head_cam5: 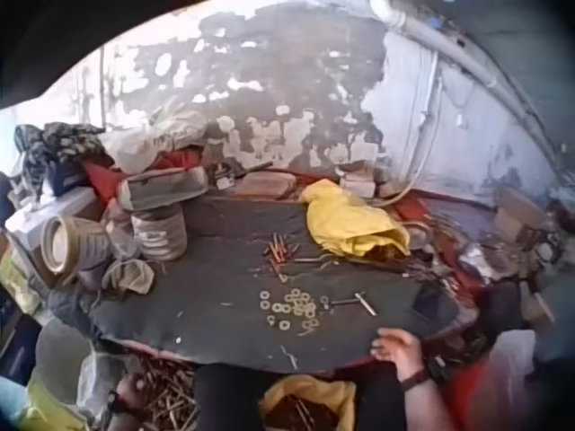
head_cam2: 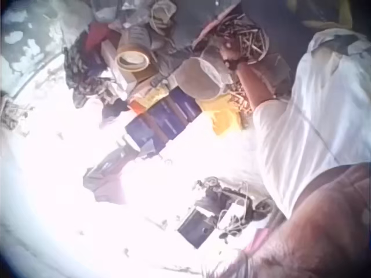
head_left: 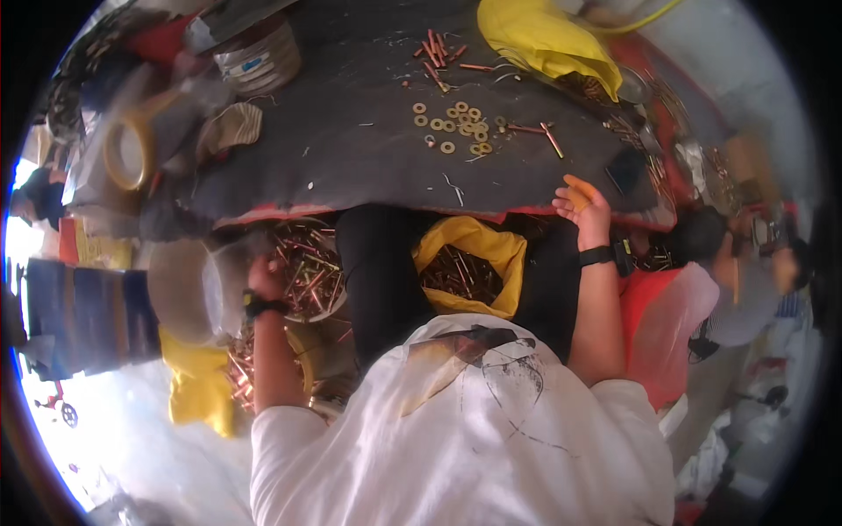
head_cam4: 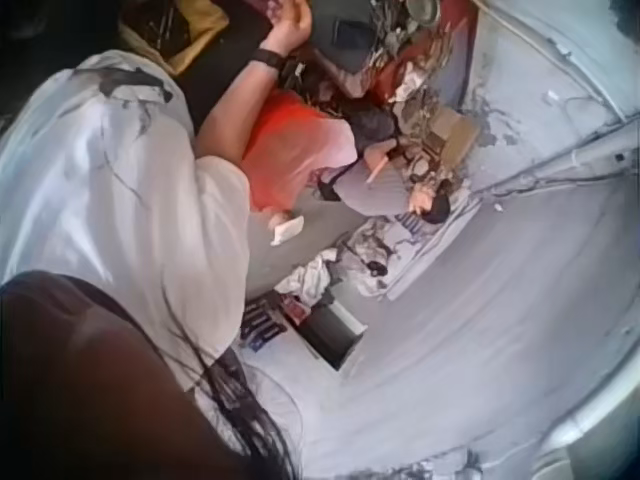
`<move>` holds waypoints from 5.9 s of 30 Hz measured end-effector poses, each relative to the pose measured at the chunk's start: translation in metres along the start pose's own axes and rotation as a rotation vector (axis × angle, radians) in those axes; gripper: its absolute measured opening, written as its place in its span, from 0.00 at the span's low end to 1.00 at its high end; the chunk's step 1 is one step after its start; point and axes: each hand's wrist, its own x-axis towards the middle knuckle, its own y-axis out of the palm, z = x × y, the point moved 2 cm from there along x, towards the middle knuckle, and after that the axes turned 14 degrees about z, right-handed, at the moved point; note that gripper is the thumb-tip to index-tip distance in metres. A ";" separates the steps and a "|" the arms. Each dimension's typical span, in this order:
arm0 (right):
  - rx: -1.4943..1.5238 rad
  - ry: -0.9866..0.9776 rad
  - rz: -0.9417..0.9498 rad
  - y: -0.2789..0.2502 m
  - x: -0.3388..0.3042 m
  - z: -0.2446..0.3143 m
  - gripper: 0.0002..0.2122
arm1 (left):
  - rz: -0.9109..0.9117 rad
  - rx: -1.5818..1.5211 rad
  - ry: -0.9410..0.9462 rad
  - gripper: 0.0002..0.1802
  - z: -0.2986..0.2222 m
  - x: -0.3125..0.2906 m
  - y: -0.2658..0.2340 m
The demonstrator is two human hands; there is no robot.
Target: Manually assembling metal rods with washers and nuts.
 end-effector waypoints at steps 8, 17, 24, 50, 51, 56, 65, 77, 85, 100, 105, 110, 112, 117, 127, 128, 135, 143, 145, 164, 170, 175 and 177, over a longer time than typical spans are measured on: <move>-0.019 -0.197 -0.136 -0.044 -0.025 0.065 0.15 | -0.285 -1.248 -0.454 0.11 -0.032 -0.049 -0.093; -0.257 -0.577 -0.250 -0.022 -0.027 0.173 0.15 | -0.064 -1.701 -0.001 0.15 -0.179 0.025 -0.220; -0.210 -0.600 -0.005 0.017 0.060 0.168 0.12 | 0.384 -1.811 0.200 0.16 -0.335 0.160 -0.192; 0.070 -0.075 0.279 0.096 0.156 0.074 0.09 | 0.643 -1.571 0.157 0.09 -0.415 0.238 -0.135; 0.056 -0.060 0.292 0.096 0.157 0.073 0.07 | 0.676 -1.565 0.138 0.10 -0.413 0.238 -0.134; -0.062 -0.407 0.305 0.100 0.160 0.072 0.07 | 0.765 -1.559 0.095 0.12 -0.403 0.241 -0.133; -0.134 -0.330 0.297 0.100 0.158 0.069 0.05 | 0.734 -1.540 0.129 0.13 -0.403 0.237 -0.134; -0.069 -0.303 0.366 0.095 0.157 0.064 0.06 | 0.711 -1.526 0.162 0.13 -0.408 0.234 -0.139; 0.038 -0.415 0.391 0.091 0.158 0.064 0.07 | 0.696 -1.503 0.187 0.13 -0.411 0.233 -0.146; -0.005 -0.227 0.408 0.085 0.154 0.067 0.08 | 0.686 -1.511 0.166 0.12 -0.414 0.231 -0.145; 0.037 -0.212 0.406 0.083 0.156 0.065 0.11 | 0.708 -1.478 0.196 0.12 -0.416 0.234 -0.143; -0.067 -0.389 0.422 0.086 0.153 0.074 0.14 | 0.709 -1.514 0.193 0.12 -0.414 0.235 -0.142; -0.122 -0.313 0.504 0.087 0.153 0.070 0.14 | 0.699 -1.502 0.198 0.12 -0.412 0.236 -0.142; -0.284 -0.528 0.374 0.085 0.154 0.072 0.09 | 0.697 -1.506 0.191 0.12 -0.412 0.235 -0.146; -0.079 -0.278 0.394 0.091 0.150 0.065 0.05 | 0.697 -1.494 0.186 0.12 -0.411 0.235 -0.146; -0.145 -0.373 0.399 0.090 0.152 0.064 0.05 | 0.697 -1.495 0.186 0.12 -0.409 0.236 -0.145; -0.384 -0.370 0.128 0.076 0.167 0.057 0.05 | 1.527 -1.269 0.735 0.20 -0.417 0.216 -0.157; -1.200 -0.539 0.071 0.109 0.177 0.049 0.14 | 0.971 -1.370 0.265 0.19 -0.408 0.232 -0.153; -1.237 -0.526 0.056 0.114 0.179 0.052 0.12 | 0.878 -1.370 0.212 0.19 -0.405 0.238 -0.151; -0.010 -0.048 0.462 0.117 0.169 0.058 0.10 | 0.634 -1.531 0.131 0.15 -0.412 0.237 -0.135; 0.131 -0.089 0.306 0.096 0.173 0.072 0.11 | 0.682 -1.458 0.137 0.09 -0.420 0.230 -0.142; 0.032 -0.033 0.337 0.092 0.172 0.070 0.10 | 0.617 -1.409 0.140 0.08 -0.420 0.232 -0.140; 0.027 -0.041 0.332 0.094 0.171 0.071 0.09 | 0.616 -1.366 0.149 0.08 -0.418 0.233 -0.143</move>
